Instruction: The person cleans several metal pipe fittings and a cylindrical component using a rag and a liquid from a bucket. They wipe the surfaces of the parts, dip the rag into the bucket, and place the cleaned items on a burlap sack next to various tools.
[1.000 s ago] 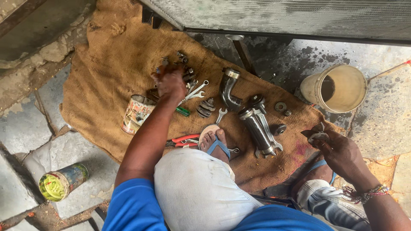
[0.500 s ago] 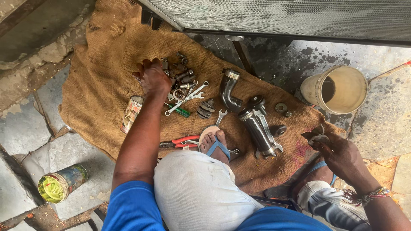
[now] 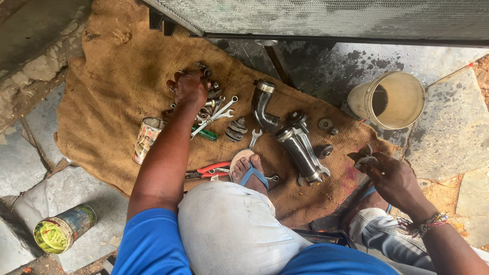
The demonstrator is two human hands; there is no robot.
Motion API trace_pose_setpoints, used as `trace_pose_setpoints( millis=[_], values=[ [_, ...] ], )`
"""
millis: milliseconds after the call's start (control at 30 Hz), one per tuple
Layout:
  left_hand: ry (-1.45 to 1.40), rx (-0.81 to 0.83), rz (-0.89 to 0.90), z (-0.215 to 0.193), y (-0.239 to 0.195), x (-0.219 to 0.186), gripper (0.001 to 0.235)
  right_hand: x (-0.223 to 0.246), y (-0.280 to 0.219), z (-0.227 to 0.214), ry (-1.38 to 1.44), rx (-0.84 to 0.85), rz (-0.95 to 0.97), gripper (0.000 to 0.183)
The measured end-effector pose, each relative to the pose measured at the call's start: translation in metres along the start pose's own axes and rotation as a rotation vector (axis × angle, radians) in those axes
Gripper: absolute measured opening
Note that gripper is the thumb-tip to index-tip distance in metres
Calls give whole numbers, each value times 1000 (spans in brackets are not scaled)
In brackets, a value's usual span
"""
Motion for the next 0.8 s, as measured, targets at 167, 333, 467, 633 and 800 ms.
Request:
trace_pose_setpoints(
  millis=[167, 333, 467, 633, 800],
  values=[
    [569, -78, 249, -11, -7, -5, 51, 2, 1, 1, -29, -12, -25, 28],
    [481, -80, 407, -12, -7, -2, 41, -2, 5, 6, -108, 22, 39, 31],
    [487, -151, 479, -4, -9, -2, 42, -5, 4, 9, -55, 4, -43, 34],
    [527, -117, 510, -4, -8, 5, 31, -5, 5, 8, -34, 24, 24, 32],
    [-77, -372, 453, 8, 2, 29, 18, -9, 5, 8, -59, 15, 23, 31]
  ],
)
Point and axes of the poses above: each hand's wrist, its own y-axis towards the middle knuckle, its own z-axis out of the palm, x = y × z, the point moved 2 cm from there along y, towards the middle knuckle, and after that the axes turned 5 degrees about -x, right-handed, at the moved point
